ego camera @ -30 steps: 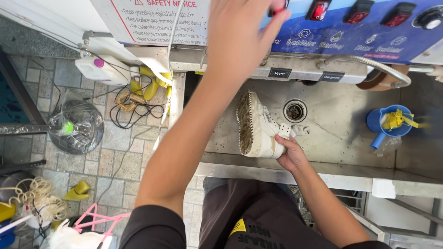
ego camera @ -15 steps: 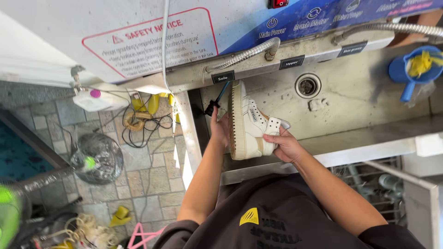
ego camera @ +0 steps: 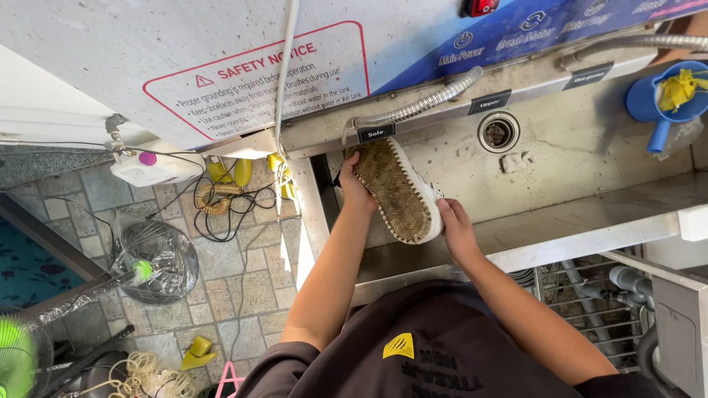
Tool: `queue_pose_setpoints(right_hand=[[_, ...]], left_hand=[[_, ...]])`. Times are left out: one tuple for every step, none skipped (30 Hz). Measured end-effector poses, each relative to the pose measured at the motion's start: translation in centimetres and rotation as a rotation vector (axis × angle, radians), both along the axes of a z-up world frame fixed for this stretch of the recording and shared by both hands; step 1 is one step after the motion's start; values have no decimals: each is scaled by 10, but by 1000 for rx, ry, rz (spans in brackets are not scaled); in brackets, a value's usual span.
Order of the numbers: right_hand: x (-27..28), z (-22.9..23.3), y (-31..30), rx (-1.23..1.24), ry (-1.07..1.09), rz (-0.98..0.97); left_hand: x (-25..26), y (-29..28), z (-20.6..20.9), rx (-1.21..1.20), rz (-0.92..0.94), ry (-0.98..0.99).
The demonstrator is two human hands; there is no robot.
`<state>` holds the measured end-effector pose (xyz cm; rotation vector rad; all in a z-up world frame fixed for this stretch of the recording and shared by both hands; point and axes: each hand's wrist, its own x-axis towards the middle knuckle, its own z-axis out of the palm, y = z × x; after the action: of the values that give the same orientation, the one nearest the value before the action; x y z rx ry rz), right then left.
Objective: The person cleans a white sneaker using a handheld steam cleaner on the sole and upper, then rinses it under a faucet and wipes it with a white cloth. The person also briefly handles a black shoe in the sink.
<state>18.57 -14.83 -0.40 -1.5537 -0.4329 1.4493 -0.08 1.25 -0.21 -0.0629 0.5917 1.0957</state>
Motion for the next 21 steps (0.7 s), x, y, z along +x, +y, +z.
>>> queue_pose_setpoints(right_hand=[[1, -9, 1, 55, -32, 45], [1, -14, 6, -6, -133, 88], [-2, -15, 14, -66, -236, 130], [-6, -11, 17, -132, -337, 174], [-6, 0, 17, -24, -436, 237], [-6, 14, 20, 93, -531, 297], [-4, 31, 25, 212, -625, 355], [-4, 47, 30, 326, -565, 398], [-3, 63, 36, 439, -503, 440], [-4, 78, 37, 541, -436, 482], [-9, 89, 40, 467, -487, 510], [-18, 96, 49, 394, -544, 531], [-25, 100, 58, 321, -600, 552], [-30, 103, 71, 332, -527, 496], [-33, 104, 85, 343, -454, 440], [-36, 105, 90, 342, -380, 376], [-40, 107, 92, 333, -392, 348], [-42, 109, 97, 332, -406, 328], [-46, 111, 101, 332, -420, 307], [-50, 113, 101, 338, -367, 272], [-55, 115, 101, 345, -315, 237]], left_hand=[[1, 5, 1, -62, -2, 47], [1, 10, 2, -125, -1, 93], [1, 16, 2, -188, 0, 137], [1, 20, 1, -208, -22, 173], [-1, 26, 0, -229, -44, 208], [-4, 34, 0, -241, -67, 246], [-6, 39, 0, -237, -67, 299], [-8, 43, 1, -233, -72, 354], [-10, 47, 1, -229, -77, 409], [-11, 50, 0, -257, -80, 428], [-12, 55, 0, -285, -83, 447], [-11, 59, -2, -307, -93, 463], [-11, 59, -4, -334, -91, 467], [-13, 61, -9, -356, -88, 472], [-15, 63, -17, -378, -85, 477], [-20, 64, -31, -417, -80, 487], [-27, 69, -48, -457, -74, 497], [-32, 77, -67, -490, -60, 504], [-36, 85, -86, -422, -48, 419], [-41, 90, -104, -381, -33, 381], [-47, 90, -118, -347, -34, 356]])
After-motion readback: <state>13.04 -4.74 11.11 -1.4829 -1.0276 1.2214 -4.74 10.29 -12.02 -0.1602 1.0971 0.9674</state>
